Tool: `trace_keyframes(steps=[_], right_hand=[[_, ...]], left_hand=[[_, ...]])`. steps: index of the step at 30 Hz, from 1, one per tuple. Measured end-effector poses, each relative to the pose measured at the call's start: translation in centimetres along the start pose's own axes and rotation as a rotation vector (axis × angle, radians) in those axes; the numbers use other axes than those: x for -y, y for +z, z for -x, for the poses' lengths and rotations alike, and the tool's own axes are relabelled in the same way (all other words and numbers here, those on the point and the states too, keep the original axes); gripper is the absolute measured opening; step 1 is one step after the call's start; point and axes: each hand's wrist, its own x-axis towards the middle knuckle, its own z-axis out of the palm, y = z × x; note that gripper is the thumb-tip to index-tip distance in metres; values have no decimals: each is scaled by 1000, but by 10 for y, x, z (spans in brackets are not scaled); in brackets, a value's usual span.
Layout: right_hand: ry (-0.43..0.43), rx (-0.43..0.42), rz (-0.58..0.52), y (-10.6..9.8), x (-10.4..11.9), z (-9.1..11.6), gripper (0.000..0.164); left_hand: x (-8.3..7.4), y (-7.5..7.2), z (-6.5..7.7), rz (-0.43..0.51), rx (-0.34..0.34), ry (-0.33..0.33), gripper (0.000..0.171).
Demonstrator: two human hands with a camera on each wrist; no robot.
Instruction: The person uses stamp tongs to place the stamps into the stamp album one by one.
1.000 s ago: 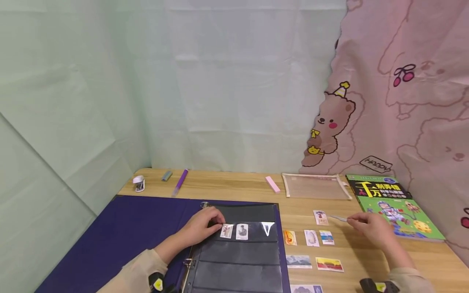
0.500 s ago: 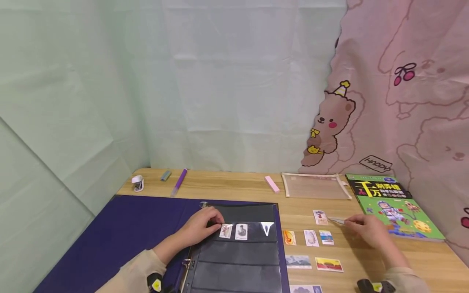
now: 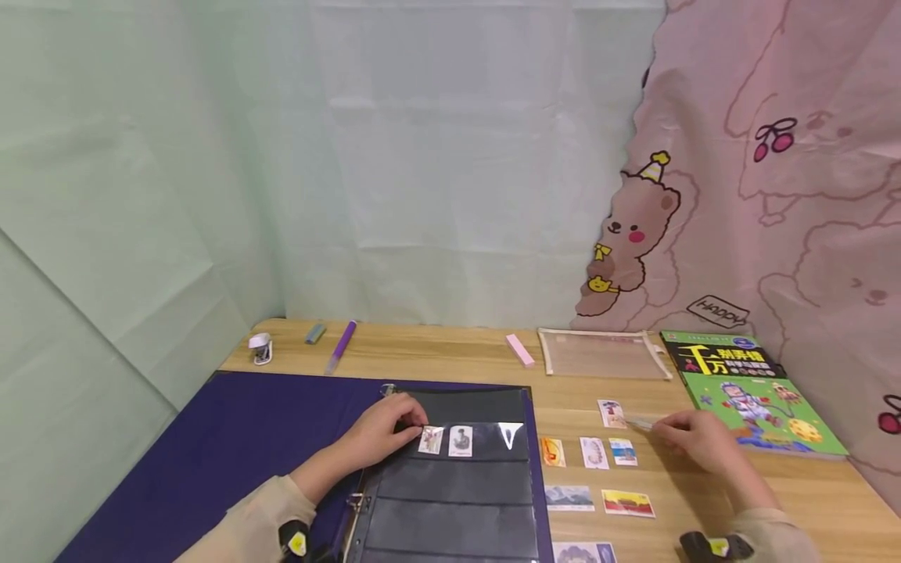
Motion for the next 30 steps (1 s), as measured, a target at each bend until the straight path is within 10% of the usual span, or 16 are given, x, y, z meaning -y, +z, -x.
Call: trace_keyframes(steps=[30], right_hand=[[-25,-27,-27,1,2,1,31]], left_hand=[[1,0,-2,-3,1,1,6]])
